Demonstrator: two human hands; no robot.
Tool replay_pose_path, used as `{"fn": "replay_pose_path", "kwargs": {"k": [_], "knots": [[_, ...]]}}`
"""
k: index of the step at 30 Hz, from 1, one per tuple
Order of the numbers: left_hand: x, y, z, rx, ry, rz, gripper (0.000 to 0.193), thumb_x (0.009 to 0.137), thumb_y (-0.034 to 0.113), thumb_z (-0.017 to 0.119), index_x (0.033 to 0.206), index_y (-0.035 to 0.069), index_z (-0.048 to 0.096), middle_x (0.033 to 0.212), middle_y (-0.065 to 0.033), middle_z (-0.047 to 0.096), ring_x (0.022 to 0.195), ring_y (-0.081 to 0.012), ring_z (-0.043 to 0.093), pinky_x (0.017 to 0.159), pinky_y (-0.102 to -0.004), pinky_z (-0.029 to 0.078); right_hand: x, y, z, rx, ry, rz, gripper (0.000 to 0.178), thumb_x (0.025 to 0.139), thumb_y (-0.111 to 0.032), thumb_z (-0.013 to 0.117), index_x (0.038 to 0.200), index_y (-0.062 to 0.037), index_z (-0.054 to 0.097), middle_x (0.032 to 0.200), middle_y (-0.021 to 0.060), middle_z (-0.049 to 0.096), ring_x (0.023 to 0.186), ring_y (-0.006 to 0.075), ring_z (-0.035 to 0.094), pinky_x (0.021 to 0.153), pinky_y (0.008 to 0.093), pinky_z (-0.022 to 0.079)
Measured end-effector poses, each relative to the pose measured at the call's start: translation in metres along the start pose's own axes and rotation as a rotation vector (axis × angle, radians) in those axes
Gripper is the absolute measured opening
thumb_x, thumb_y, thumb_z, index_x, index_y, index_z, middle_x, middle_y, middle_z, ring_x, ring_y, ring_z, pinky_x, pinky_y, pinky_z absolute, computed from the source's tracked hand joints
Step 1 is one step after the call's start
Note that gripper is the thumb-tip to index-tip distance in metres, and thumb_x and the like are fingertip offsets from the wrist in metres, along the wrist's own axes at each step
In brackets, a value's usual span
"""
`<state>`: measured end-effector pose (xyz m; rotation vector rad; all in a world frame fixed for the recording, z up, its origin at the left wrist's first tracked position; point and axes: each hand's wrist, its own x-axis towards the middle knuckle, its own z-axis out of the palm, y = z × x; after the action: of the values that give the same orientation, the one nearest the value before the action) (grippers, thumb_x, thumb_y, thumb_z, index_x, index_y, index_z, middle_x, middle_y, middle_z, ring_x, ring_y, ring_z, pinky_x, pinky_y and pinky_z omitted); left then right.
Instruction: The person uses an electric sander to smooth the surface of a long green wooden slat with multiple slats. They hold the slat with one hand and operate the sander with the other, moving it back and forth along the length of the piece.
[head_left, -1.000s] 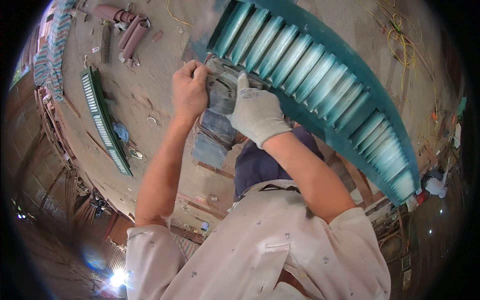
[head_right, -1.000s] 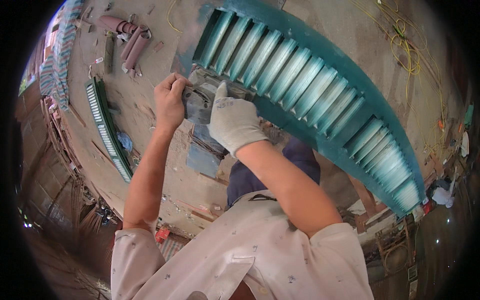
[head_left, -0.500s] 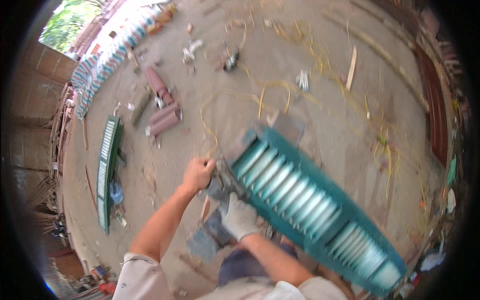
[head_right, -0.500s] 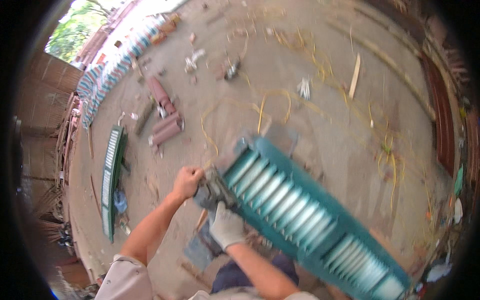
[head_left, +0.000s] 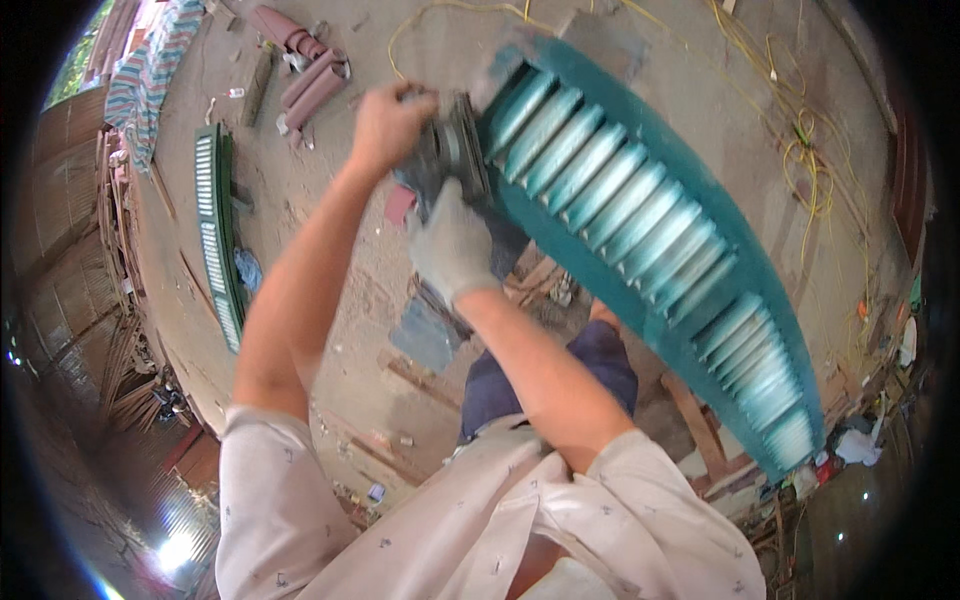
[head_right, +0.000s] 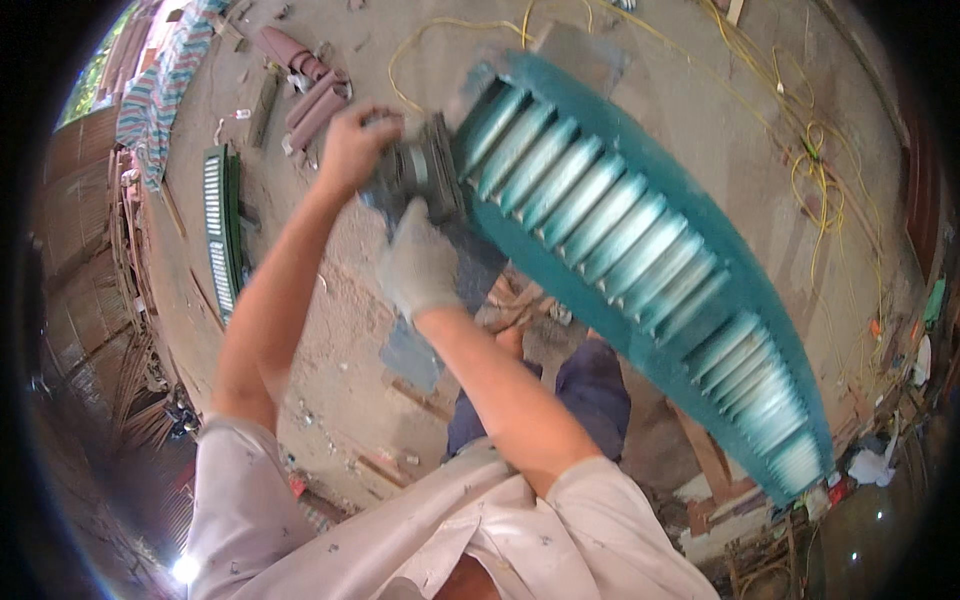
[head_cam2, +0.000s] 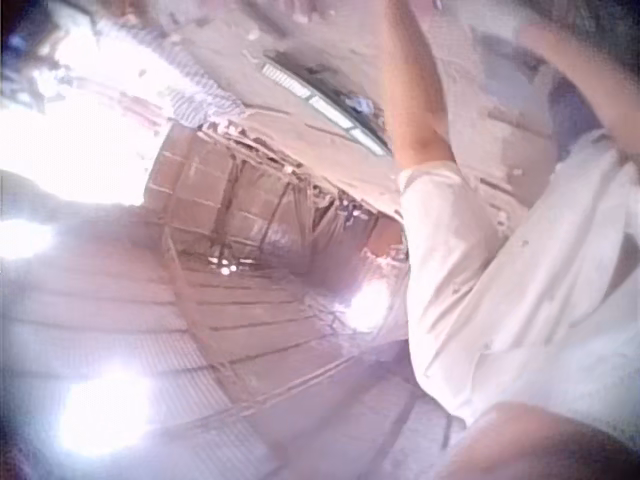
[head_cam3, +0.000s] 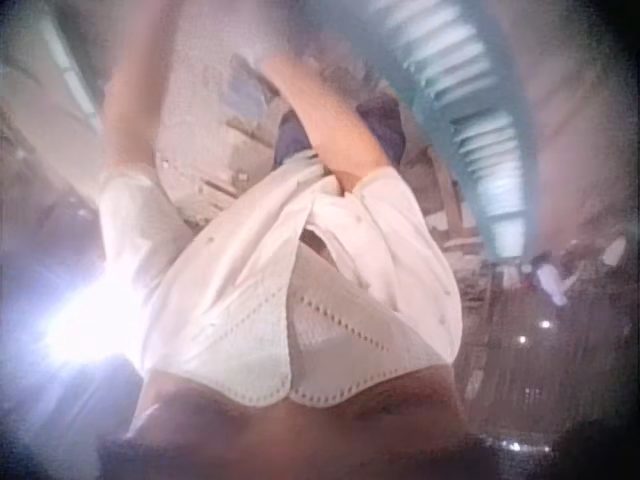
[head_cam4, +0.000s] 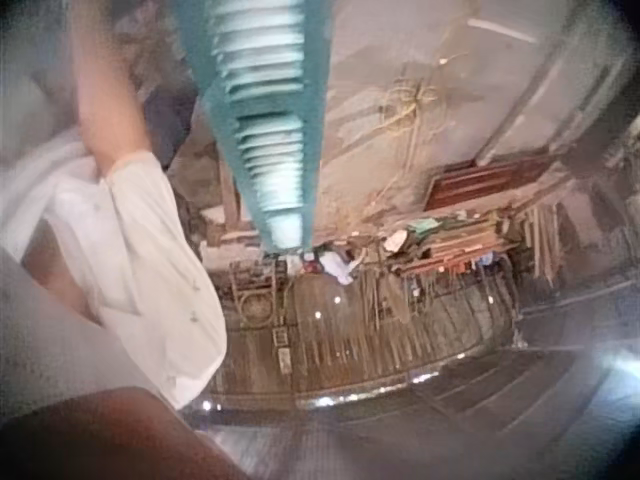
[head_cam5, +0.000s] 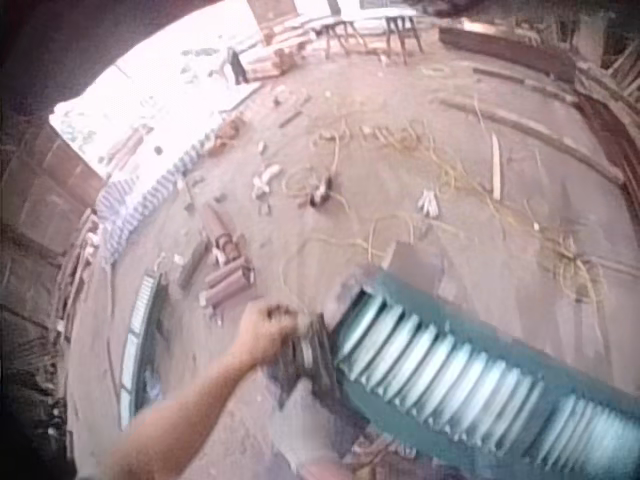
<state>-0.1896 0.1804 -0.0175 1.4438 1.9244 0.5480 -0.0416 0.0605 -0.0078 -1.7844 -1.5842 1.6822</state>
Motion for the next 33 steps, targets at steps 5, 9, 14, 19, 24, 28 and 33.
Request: {"fn": "replay_pose_path", "kwargs": {"k": [5, 9, 14, 19, 24, 28, 33], "knots": [[0.025, 0.012, 0.002, 0.009, -0.085, 0.129, 0.035, 0.085, 0.028, 0.076, 0.106, 0.001, 0.081, 0.09, -0.0188, 0.078, 0.085, -0.0267, 0.075, 0.084, -0.0379, 0.058, 0.016, -0.005, 0.017, 0.075, 0.06, 0.029, 0.057, 0.101, -0.029, 0.07, 0.14, 0.0068, 0.048, 0.11, 0.0351, 0.076, 0.106, 0.0518, 0.075, 0.096, 0.0606, 0.057], [-0.024, 0.016, 0.011, 0.097, -0.125, 0.051, 0.035, 0.084, 0.03, 0.075, 0.107, 0.003, 0.079, 0.088, -0.0177, 0.075, 0.086, -0.0288, 0.074, 0.086, -0.0389, 0.057, -0.02, 0.011, 0.025, 0.124, -0.007, 0.131, 0.059, 0.1, -0.026, 0.072, 0.141, 0.0086, 0.047, 0.114, 0.0361, 0.075, 0.109, 0.0514, 0.075, 0.097, 0.0597, 0.058], [0.012, 0.006, -0.002, 0.168, -0.155, 0.105, 0.036, 0.086, 0.03, 0.076, 0.11, 0.004, 0.081, 0.091, -0.0164, 0.077, 0.084, -0.0234, 0.073, 0.084, -0.0378, 0.058, 0.002, 0.0, 0.033, 0.19, 0.063, 0.069, 0.061, 0.099, -0.025, 0.073, 0.142, 0.0092, 0.047, 0.116, 0.0367, 0.075, 0.113, 0.0519, 0.074, 0.101, 0.0578, 0.057], [0.046, 0.007, -0.008, 0.1, -0.131, 0.1, 0.037, 0.091, 0.032, 0.075, 0.113, 0.003, 0.081, 0.089, -0.0112, 0.078, 0.084, -0.0174, 0.071, 0.083, -0.0362, 0.058, 0.037, -0.022, 0.012, 0.152, 0.017, 0.04, 0.06, 0.1, -0.028, 0.072, 0.14, 0.0094, 0.048, 0.118, 0.0391, 0.073, 0.122, 0.0522, 0.071, 0.108, 0.0564, 0.054], [-0.02, -0.002, 0.009, 0.094, -0.069, 0.039, 0.037, 0.086, 0.03, 0.075, 0.11, 0.001, 0.08, 0.083, -0.0142, 0.073, 0.083, -0.0179, 0.069, 0.082, -0.0369, 0.057, -0.016, 0.025, 0.02, 0.126, 0.001, 0.023, 0.068, 0.099, -0.028, 0.072, 0.149, 0.0108, 0.046, 0.113, 0.0364, 0.075, 0.11, 0.0531, 0.074, 0.101, 0.0587, 0.057], [-0.047, 0.001, 0.013, 0.035, -0.035, -0.014, 0.032, 0.087, 0.026, 0.074, 0.105, 0.001, 0.08, 0.084, -0.0102, 0.072, 0.082, -0.0165, 0.067, 0.082, -0.034, 0.055, -0.03, 0.029, 0.015, 0.126, -0.098, 0.085, 0.066, 0.1, -0.029, 0.07, 0.148, 0.0106, 0.047, 0.116, 0.0371, 0.075, 0.112, 0.0533, 0.074, 0.102, 0.0587, 0.057], [0.013, -0.016, -0.02, 0.053, -0.004, 0.132, 0.032, 0.089, 0.024, 0.076, 0.106, -0.003, 0.08, 0.089, -0.0061, 0.076, 0.085, -0.0153, 0.067, 0.083, -0.0334, 0.055, 0.017, 0.005, 0.011, 0.088, -0.083, -0.015, 0.049, 0.098, -0.021, 0.066, 0.137, 0.0071, 0.056, 0.119, 0.0363, 0.075, 0.114, 0.0521, 0.074, 0.102, 0.058, 0.057]]}}
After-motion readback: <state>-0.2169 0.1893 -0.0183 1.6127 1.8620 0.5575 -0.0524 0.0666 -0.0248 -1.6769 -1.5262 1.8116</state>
